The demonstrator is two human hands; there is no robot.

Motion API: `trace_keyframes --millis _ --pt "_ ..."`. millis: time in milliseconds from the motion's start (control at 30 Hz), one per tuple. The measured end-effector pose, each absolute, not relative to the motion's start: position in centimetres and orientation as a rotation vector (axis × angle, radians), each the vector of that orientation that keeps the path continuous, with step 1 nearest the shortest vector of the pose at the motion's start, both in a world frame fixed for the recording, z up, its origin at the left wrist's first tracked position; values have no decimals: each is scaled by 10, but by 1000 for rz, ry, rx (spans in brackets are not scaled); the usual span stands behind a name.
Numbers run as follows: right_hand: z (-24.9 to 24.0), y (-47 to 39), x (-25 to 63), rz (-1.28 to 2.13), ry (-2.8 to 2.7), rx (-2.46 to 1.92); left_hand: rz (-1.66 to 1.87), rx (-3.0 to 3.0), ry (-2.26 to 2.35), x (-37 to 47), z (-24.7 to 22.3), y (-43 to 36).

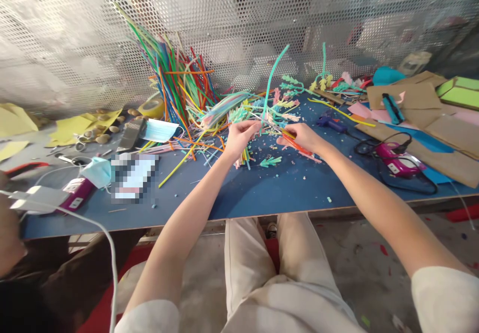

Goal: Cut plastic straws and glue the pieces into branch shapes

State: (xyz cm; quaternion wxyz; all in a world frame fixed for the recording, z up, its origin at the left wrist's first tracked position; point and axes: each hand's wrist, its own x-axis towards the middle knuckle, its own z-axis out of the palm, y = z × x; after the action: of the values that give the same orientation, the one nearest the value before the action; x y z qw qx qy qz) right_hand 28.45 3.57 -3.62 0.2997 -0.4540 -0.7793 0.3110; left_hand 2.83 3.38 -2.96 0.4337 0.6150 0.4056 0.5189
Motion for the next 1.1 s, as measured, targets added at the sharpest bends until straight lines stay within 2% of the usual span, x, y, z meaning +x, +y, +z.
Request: trace_keyframes --millis 167,533,767,1100 --pt "-33 33 283 847 -2068 -1241 1311 1559 1014 28 -28 33" --pt "-44 36 278 1229 -1961 -1099 1344 1565 1036 25 -26 34" --pt "-46 30 273 1307 -1890 -1087 1341 1552 1011 26 -25 32" --pt "-54 36 269 1045 -1918 -1156 1310 1481 967 25 -28 39"
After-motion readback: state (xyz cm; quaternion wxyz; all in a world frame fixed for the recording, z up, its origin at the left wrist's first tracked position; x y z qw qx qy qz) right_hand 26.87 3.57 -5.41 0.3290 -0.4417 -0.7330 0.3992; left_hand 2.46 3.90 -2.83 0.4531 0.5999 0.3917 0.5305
